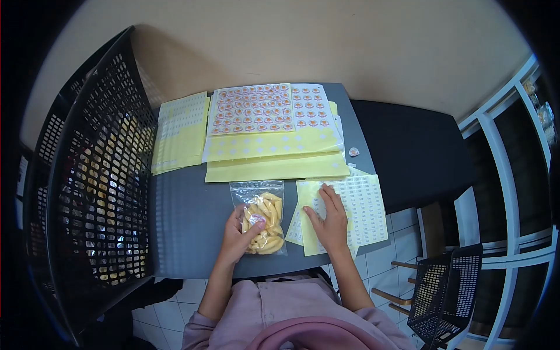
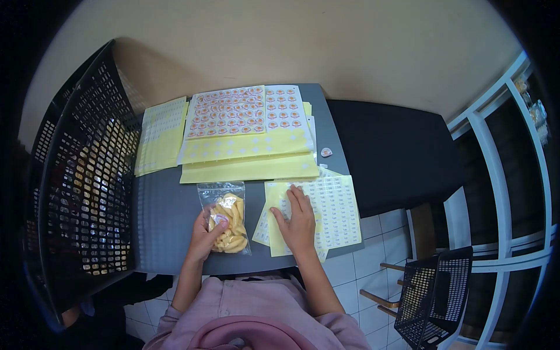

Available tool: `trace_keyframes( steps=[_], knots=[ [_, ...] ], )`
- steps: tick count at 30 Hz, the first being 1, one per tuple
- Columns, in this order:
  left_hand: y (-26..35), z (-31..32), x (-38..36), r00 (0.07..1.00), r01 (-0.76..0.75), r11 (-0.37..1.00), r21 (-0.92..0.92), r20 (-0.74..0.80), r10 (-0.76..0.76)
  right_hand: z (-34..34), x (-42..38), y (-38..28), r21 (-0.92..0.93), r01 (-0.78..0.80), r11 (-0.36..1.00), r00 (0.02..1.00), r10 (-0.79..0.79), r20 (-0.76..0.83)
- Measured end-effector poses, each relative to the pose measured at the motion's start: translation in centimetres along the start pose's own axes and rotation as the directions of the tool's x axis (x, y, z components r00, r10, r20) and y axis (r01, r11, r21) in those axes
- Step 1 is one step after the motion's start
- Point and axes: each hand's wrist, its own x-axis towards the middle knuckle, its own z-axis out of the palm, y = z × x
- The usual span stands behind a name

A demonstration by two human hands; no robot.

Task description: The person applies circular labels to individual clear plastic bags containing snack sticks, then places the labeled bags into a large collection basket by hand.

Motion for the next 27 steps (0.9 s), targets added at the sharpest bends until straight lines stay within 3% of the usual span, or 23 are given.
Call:
trace_keyframes(
  steps=[6,8,12,13,15,16,18,22,27],
  knots=[
    [0.8,0.9,1.2,0.977,0.21,0.933,-0.292,0.018,-0.214,-0.3,0.2,-0.2,0.006,0.0,1.0,1.0,0.0,-0.003],
    [1.3,1.1,2.2,0.948,0.312,0.884,-0.348,0.172,-0.267,-0.2,0.1,-0.3,0.005,-0.007,1.0,1.0,0.007,-0.008],
    [1.8,1.1,4.7,0.861,0.484,0.82,-0.307,0.331,-0.385,-0.2,0.1,0.0,0.004,-0.005,1.0,1.0,0.005,-0.011],
    [2.0,1.1,5.3,0.86,0.486,0.82,-0.302,0.333,-0.387,-0.4,0.1,-0.2,0.005,-0.009,1.0,1.0,0.009,-0.015],
    [2.2,0.8,6.3,0.774,0.576,0.585,-0.571,0.611,-0.165,-0.9,0.2,-1.0,0.006,-0.043,0.999,0.999,0.043,0.021],
    [1.9,0.5,6.7,0.762,0.619,0.486,-0.617,0.622,-0.181,-0.8,0.1,-1.1,0.006,-0.046,0.999,0.999,0.046,0.011],
    [1.9,0.3,7.0,0.773,0.608,0.522,-0.598,0.596,-0.218,-0.4,-0.1,-1.0,-0.268,0.036,0.963,0.998,-0.019,0.065],
    [1.9,0.7,6.4,0.787,0.597,0.597,-0.535,0.533,-0.31,-0.2,0.0,-0.8,-0.197,0.011,0.98,0.998,0.001,0.057],
    [1.1,0.3,6.9,0.73,0.66,0.529,-0.533,0.623,-0.282,-0.2,0.1,-0.8,-0.087,-0.052,0.995,0.998,0.055,0.031]
  ],
)
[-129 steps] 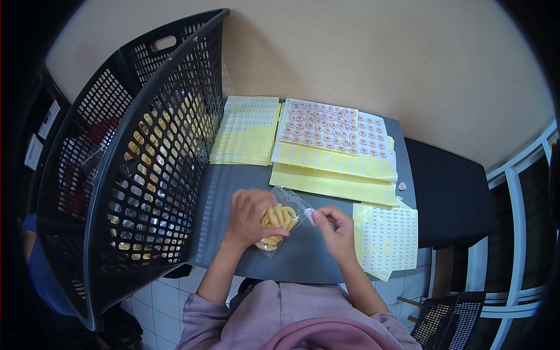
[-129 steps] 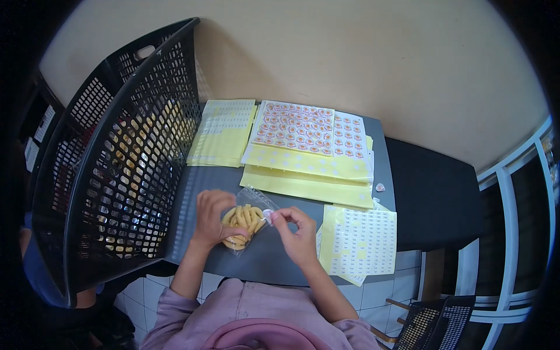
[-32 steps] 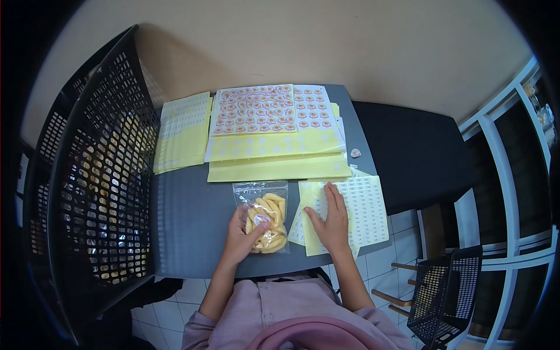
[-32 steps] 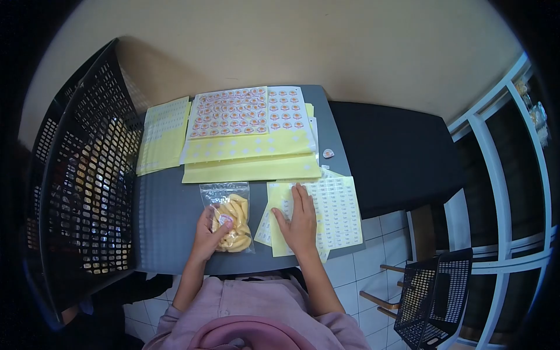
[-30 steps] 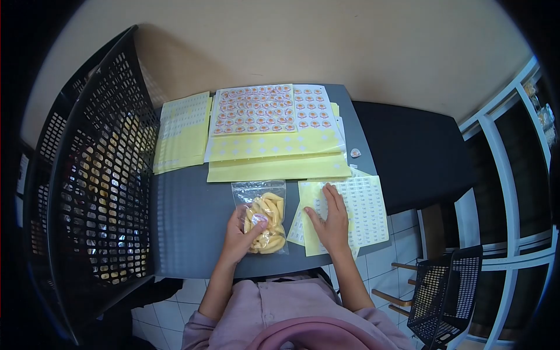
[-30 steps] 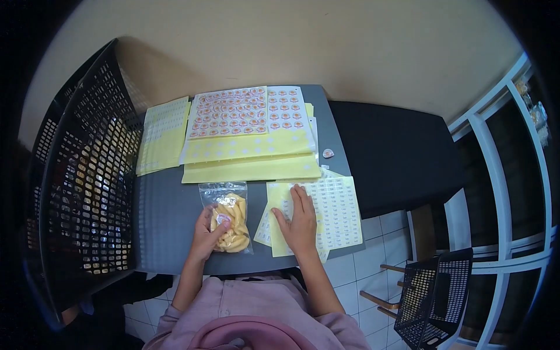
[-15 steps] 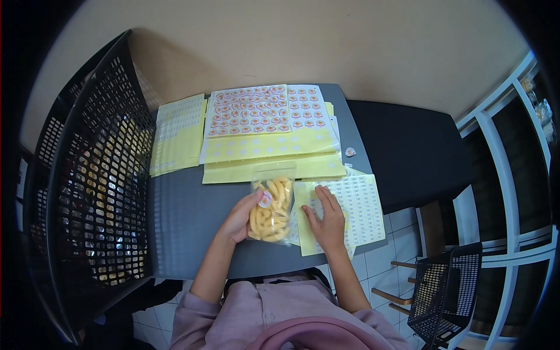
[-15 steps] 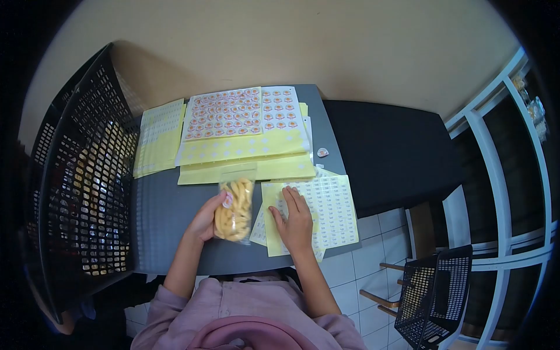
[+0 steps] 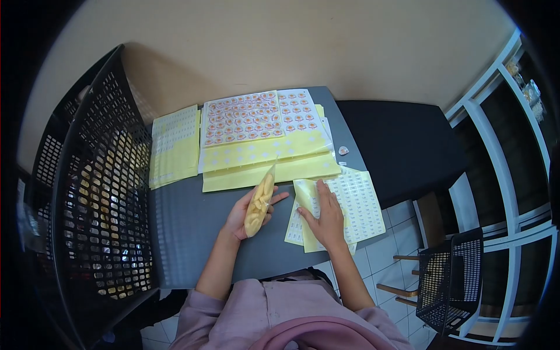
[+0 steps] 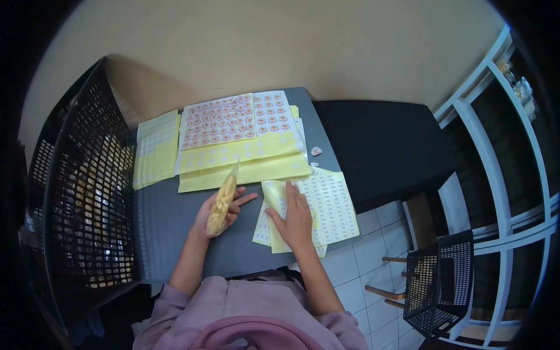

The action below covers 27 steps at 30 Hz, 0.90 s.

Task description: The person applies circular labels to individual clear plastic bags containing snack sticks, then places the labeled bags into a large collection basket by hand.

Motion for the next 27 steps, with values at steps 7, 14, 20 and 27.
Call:
trace_keyframes(
  steps=[7,14,20,27],
  knots=[
    [-0.5,1.9,2.1,0.995,0.097,0.975,0.199,-0.01,-0.097,-0.3,0.2,0.0,0.115,-0.062,0.991,0.997,0.065,-0.028],
    [-0.7,0.0,3.9,0.986,0.164,0.934,0.318,-0.079,-0.146,0.2,-0.1,0.6,0.327,-0.08,0.942,0.984,0.128,-0.127],
    [-1.0,0.5,3.8,0.981,0.192,0.905,0.379,-0.102,-0.165,-0.2,0.1,0.4,0.35,-0.054,0.935,0.974,0.127,-0.19],
    [-1.0,-0.2,4.0,0.985,0.171,0.908,0.382,-0.055,-0.163,-0.2,0.3,-0.1,0.425,-0.11,0.899,0.949,0.222,-0.223]
  ],
)
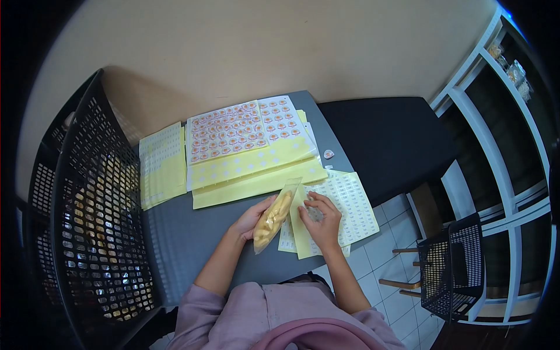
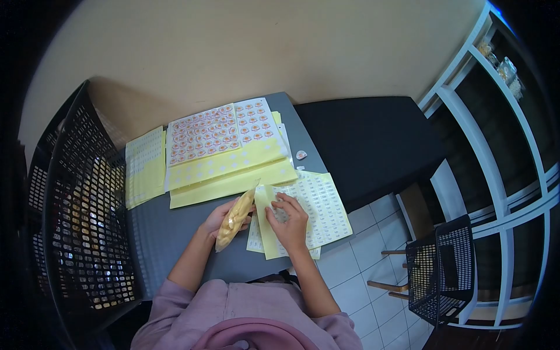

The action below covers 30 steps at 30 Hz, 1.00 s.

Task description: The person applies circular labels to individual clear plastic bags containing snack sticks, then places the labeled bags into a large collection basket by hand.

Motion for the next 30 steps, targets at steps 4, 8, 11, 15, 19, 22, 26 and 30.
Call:
trace_keyframes(
  steps=[4,8,11,15,19,22,26,30],
  knots=[
    [-0.1,-0.2,0.0,1.0,-0.021,0.999,0.028,0.018,0.021,0.3,0.0,0.4,-0.042,0.069,0.997,0.997,-0.069,-0.016],
    [-0.1,-0.6,0.1,0.999,-0.032,0.997,0.067,0.027,0.031,0.5,0.0,0.6,-0.027,0.059,0.998,0.997,-0.06,-0.043],
    [0.1,0.7,-0.2,0.989,-0.123,0.986,0.115,-0.071,0.131,0.4,0.1,0.5,0.042,-0.005,0.999,0.996,0.008,-0.089],
    [0.1,2.2,-1.0,0.775,-0.385,0.82,0.424,-0.334,0.537,0.2,0.2,1.3,0.145,-0.045,0.988,0.985,0.068,-0.16],
    [-0.1,2.3,-3.1,0.672,-0.458,0.659,0.597,-0.253,0.696,-0.3,0.0,-0.1,0.109,0.147,0.983,0.984,-0.135,-0.113],
    [0.2,4.2,-4.8,0.662,-0.498,0.684,0.533,-0.276,0.697,-0.2,-1.1,-5.1,0.359,0.039,0.933,0.984,-0.099,0.15],
    [0.2,5.6,-6.0,0.592,-0.536,0.607,0.587,-0.252,0.765,0.5,-1.8,-7.5,0.574,-0.206,0.793,0.927,-0.03,0.374],
    [0.1,5.6,-7.2,0.542,-0.555,0.523,0.647,-0.195,0.817,1.8,-2.0,-7.1,0.546,-0.029,0.837,0.96,-0.129,0.248]
  ],
)
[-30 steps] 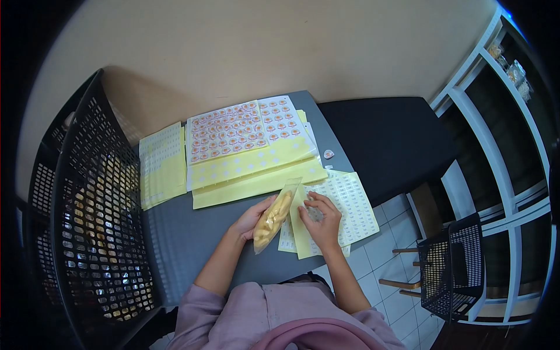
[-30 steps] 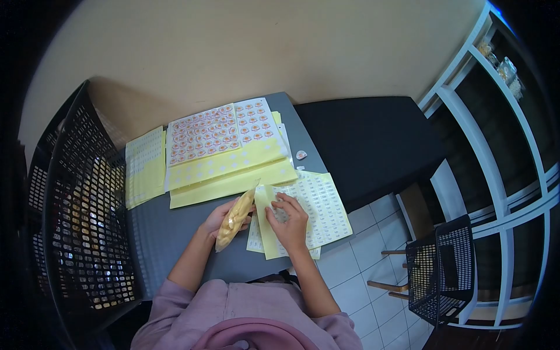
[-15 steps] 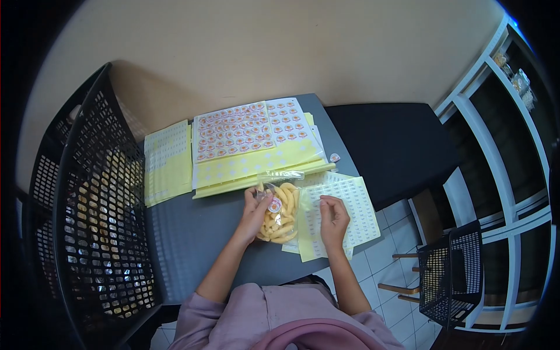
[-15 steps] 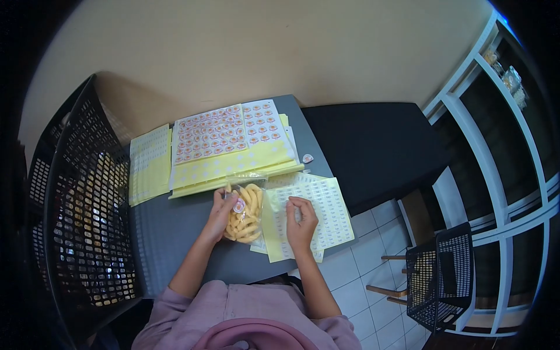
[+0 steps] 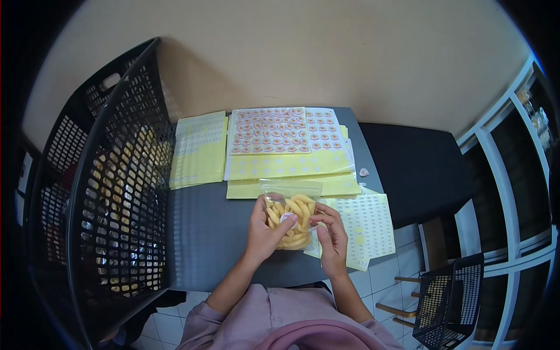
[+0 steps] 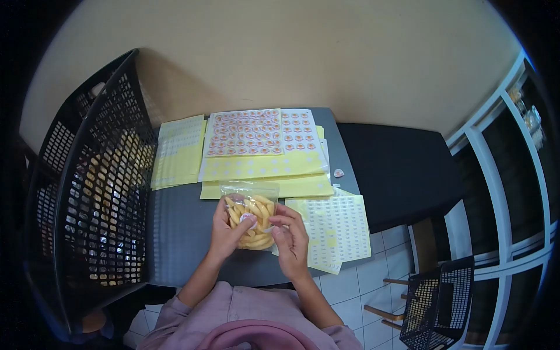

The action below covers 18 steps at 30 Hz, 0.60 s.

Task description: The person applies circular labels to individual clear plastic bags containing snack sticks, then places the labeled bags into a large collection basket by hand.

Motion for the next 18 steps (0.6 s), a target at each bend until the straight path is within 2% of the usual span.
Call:
trace_keyframes(
  steps=[1,3,7,9,10,12,13,14,15,16,18],
  knots=[
    [-0.3,-0.2,-0.2,1.0,-0.004,1.0,-0.001,-0.01,0.004,0.1,0.0,-0.1,0.002,0.001,1.0,1.0,-0.001,0.011],
    [-0.9,-0.5,-0.4,0.999,-0.002,0.989,-0.145,-0.044,-0.004,0.4,-0.1,-0.4,-0.089,0.072,0.993,0.995,-0.078,-0.06],
    [-0.9,-0.8,-0.9,0.997,-0.011,0.992,-0.122,-0.08,0.002,0.9,-0.6,-0.5,-0.117,0.036,0.992,0.994,-0.048,-0.099],
    [-1.1,-0.9,-0.9,0.996,-0.001,0.994,-0.109,-0.093,-0.01,1.6,-0.6,-0.7,0.045,0.0,0.999,0.99,0.007,-0.143],
    [-1.0,-0.9,-1.0,0.995,-0.002,0.994,-0.109,-0.097,-0.009,1.9,-0.5,-0.7,0.046,-0.001,0.999,0.99,0.007,-0.138],
    [-0.6,-0.7,-1.1,0.99,-0.11,0.994,-0.029,-0.09,0.107,2.4,-0.3,-0.6,0.026,0.035,0.999,0.978,-0.029,-0.205],
    [-0.2,-0.5,-1.3,0.99,-0.111,0.993,-0.029,-0.093,0.108,2.5,-0.1,-0.7,0.026,0.035,0.999,0.979,-0.029,-0.202],
    [0.3,-0.2,-1.5,0.99,-0.069,0.997,0.02,-0.119,0.071,2.6,0.3,-0.9,-0.161,0.178,0.971,0.958,-0.209,-0.196],
    [0.6,0.0,-1.7,0.989,-0.026,0.997,0.066,-0.146,0.035,2.7,0.7,-1.1,-0.34,0.31,0.888,0.912,-0.379,-0.157],
    [0.8,0.1,-1.8,0.988,-0.025,0.998,0.066,-0.148,0.034,3.0,1.1,-1.5,-0.339,0.31,0.888,0.913,-0.378,-0.156],
    [1.0,0.1,-1.8,0.983,-0.118,0.974,0.194,-0.114,0.142,3.8,1.9,-2.2,-0.528,0.577,0.623,0.73,-0.683,-0.007]
  ],
)
